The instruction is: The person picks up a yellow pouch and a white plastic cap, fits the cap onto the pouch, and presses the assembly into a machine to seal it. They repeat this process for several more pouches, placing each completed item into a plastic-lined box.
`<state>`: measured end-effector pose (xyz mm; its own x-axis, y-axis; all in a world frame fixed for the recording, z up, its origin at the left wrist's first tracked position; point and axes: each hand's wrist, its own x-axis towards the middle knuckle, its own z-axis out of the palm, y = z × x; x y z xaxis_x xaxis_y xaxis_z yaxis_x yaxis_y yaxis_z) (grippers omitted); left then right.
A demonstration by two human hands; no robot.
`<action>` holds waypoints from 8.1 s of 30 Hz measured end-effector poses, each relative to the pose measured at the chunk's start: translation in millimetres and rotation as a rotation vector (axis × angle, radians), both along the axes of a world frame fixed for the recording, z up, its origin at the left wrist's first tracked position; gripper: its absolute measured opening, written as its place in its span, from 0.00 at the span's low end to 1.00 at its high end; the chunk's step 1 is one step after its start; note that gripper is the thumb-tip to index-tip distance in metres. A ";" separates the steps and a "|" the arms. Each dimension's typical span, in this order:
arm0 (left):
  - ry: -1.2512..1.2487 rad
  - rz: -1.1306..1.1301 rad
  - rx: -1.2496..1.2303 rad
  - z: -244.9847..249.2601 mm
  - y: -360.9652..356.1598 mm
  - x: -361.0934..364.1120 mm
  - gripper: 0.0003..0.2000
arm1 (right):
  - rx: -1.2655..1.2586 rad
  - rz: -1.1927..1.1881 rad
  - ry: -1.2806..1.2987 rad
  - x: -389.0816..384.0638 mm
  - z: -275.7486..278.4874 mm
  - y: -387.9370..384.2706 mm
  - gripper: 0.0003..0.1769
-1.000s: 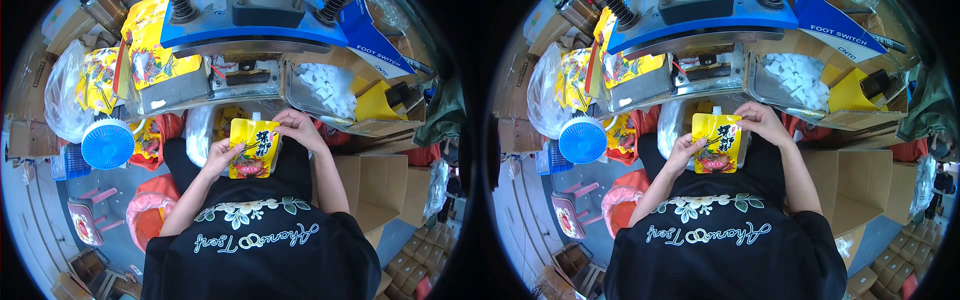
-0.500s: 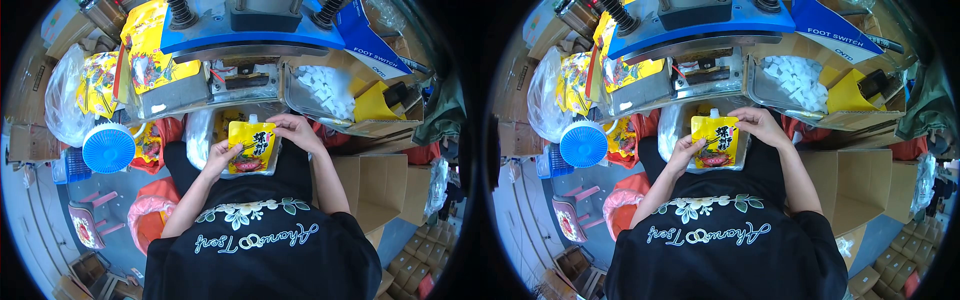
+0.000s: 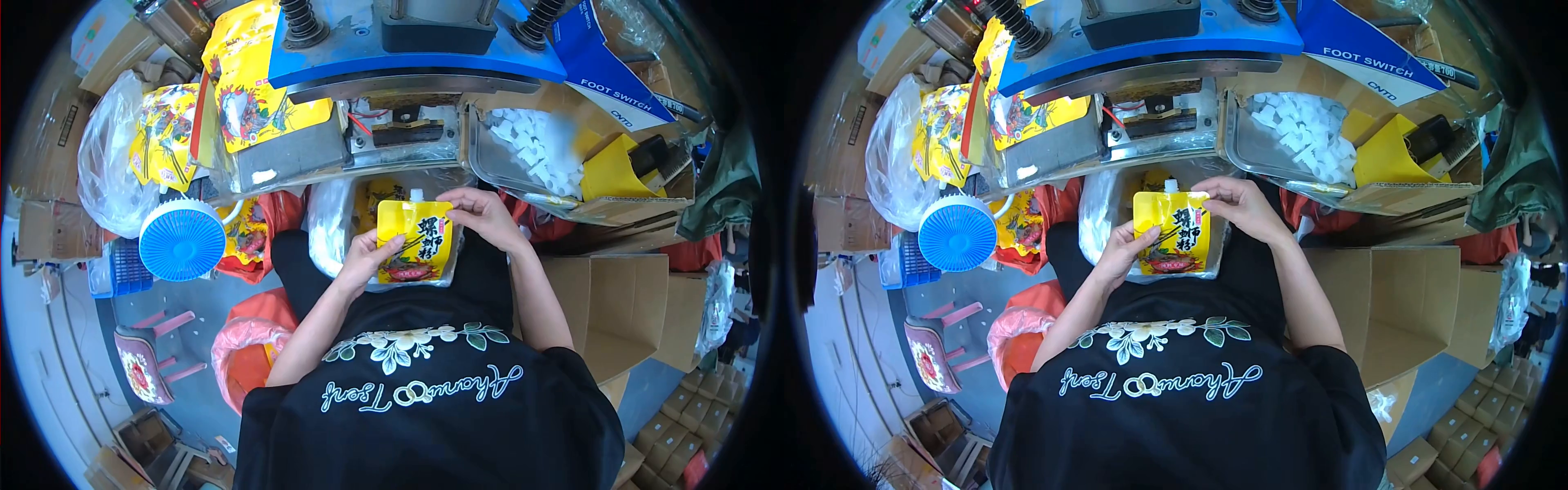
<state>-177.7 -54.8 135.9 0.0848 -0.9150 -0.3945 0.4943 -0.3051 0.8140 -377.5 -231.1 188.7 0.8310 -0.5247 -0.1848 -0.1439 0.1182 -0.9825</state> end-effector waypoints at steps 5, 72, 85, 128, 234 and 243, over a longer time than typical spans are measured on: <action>-0.008 0.054 -0.060 7.1 -9.2 3.4 0.13 | -0.049 -0.064 -0.049 -0.1 2.4 -0.9 0.24; 0.091 0.101 -0.101 38.3 -37.6 13.5 0.16 | -0.291 0.043 0.180 -20.3 36.7 2.9 0.25; -0.585 0.391 -0.188 128.0 -2.0 118.0 0.14 | -0.564 -0.630 -0.033 -14.0 32.4 -60.8 0.11; -0.812 0.119 -0.215 35.6 -25.4 45.9 0.24 | -1.141 -0.645 0.136 -2.7 53.9 -56.4 0.10; -1.860 0.430 -0.049 76.4 -64.9 141.6 0.36 | -1.160 -0.456 0.487 -7.9 59.6 -52.8 0.10; -1.441 0.560 -0.256 109.6 -5.9 107.6 0.04 | -0.605 -0.596 0.153 -18.5 66.6 -46.5 0.11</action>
<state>-70.1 -60.7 245.6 0.5784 -0.6667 0.4701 -0.7172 -0.1411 0.6824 -396.0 -277.6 255.3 0.3746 -0.9096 0.1798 -0.3600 -0.3213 -0.8759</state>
